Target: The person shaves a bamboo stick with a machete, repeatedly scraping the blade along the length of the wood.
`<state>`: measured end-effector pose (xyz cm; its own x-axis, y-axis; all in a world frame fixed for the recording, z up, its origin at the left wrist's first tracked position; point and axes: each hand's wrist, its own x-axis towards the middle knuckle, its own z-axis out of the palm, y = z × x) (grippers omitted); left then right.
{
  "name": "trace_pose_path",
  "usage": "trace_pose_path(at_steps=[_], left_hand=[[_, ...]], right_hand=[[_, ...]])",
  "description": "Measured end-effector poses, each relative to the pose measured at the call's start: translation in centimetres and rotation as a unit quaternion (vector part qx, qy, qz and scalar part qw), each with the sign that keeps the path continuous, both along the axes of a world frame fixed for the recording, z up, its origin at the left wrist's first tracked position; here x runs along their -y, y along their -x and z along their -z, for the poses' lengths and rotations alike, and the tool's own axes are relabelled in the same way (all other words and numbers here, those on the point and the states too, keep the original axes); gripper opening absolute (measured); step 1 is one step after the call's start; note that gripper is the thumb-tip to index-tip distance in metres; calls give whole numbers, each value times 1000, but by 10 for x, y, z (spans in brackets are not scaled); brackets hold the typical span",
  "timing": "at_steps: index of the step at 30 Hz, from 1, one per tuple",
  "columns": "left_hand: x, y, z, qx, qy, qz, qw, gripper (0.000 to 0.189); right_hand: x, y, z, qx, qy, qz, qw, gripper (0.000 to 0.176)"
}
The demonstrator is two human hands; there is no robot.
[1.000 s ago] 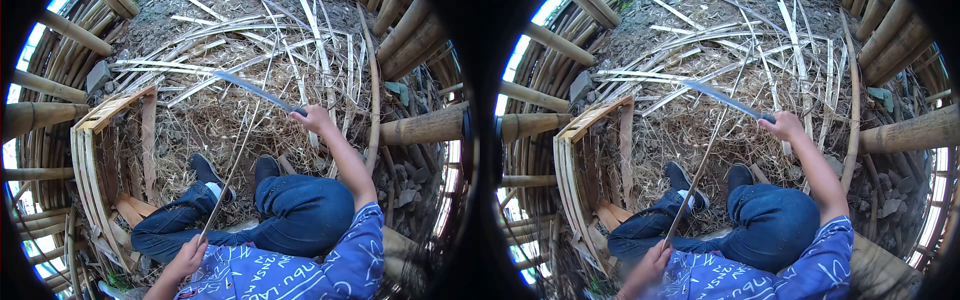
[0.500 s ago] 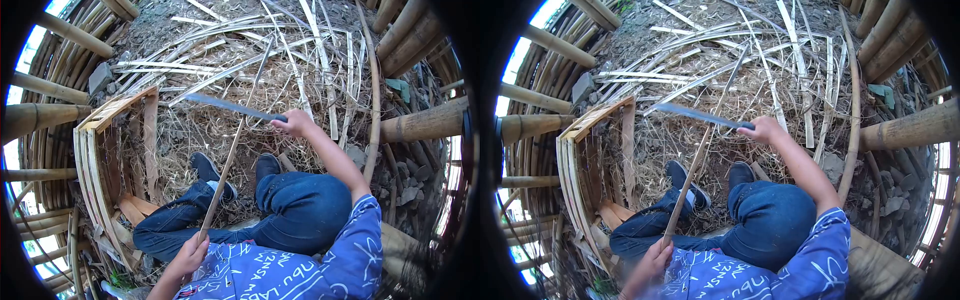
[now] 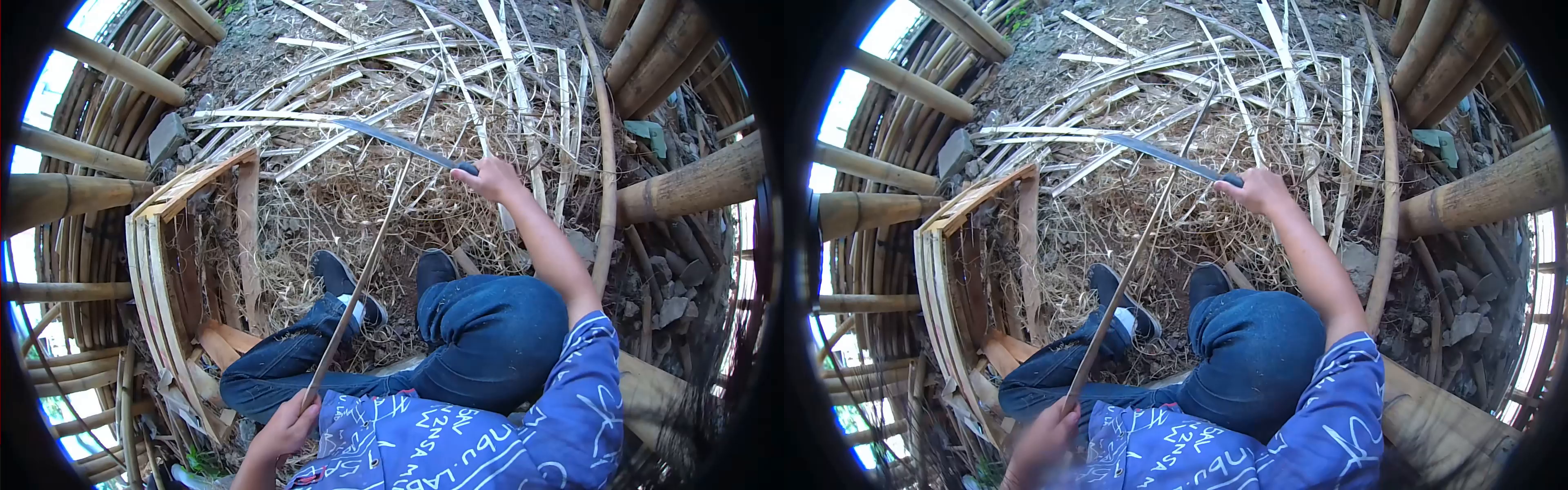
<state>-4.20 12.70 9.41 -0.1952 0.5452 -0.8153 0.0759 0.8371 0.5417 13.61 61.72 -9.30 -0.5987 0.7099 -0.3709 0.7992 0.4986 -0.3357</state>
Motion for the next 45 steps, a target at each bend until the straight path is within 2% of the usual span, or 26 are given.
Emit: trace_pose_path(at_steps=[5,6,9,11,13,15,16,17,18,19,21,25,26,27,29,31,32,34,36,37,39,40,41,42,43,45], left_hand=[[11,3,14,72,20,-82,994,13],[8,4,11,69,22,-83,994,13],[-5,4,11,45,80,-84,992,13],[17,4,19,-8,10,1,1000,14],[66,2,32,53,-15,-35,998,14],[94,-4,26,72,-4,-24,997,14],[97,-7,16,77,1,-26,997,14],[97,-9,5,73,64,-33,995,35],[98,-12,-1,68,128,-42,988,57],[96,-12,-1,69,129,-45,988,57],[85,-4,7,107,5,-18,994,16],[80,7,27,139,8,-80,987,17],[80,7,30,146,15,-114,983,17],[76,6,30,147,15,-116,982,17],[70,8,28,136,32,-123,983,18],[74,7,28,131,24,-127,983,20],[76,6,23,85,25,-66,994,21],[85,3,15,0,18,14,1000,23],[140,-2,26,17,26,33,999,32],[161,-2,30,36,31,51,998,49],[174,-4,24,9,4,68,998,50],[179,-6,22,-19,-26,86,996,50],[181,-7,20,-49,-55,104,992,50],[179,-4,19,54,50,21,997,56],[152,1,7,54,52,21,997,56],[102,9,-11,107,70,-69,989,25]], right_hand=[[21,5,-17,-8,10,-50,999,74],[23,7,1,-15,62,-68,996,74],[75,19,-4,-109,59,-191,974,75],[78,23,3,-74,30,-273,959,76],[71,25,2,-71,21,-299,951,75],[50,19,17,-161,39,-242,956,76],[33,13,26,-94,67,-130,985,75],[12,8,32,-26,88,-17,996,74],[-7,1,26,-3,88,41,995,73],[-22,-6,15,18,86,100,991,73],[-38,-19,1,5,-21,56,998,71],[-14,-8,-4,37,-28,7,999,67],[3,-6,-6,-2,-50,-37,998,68],[19,-1,-7,-1,-51,-39,998,68],[43,11,-5,-69,-64,-155,983,68],[55,23,-2,-70,-74,-207,973,68],[56,28,-3,-42,-82,-227,970,69],[49,31,-4,-45,-72,-220,972,69],[29,25,0,-32,-65,-210,975,71],[16,19,2,11,-31,-166,986,70],[-8,1,-6,103,-29,-37,994,69],[-27,-19,17,106,-99,-9,989,72],[-37,-30,7,115,-59,38,991,75],[-43,-40,0,117,-89,32,989,74],[-44,-45,-3,120,-118,28,985,74],[-35,-41,-4,102,-138,39,984,72]])
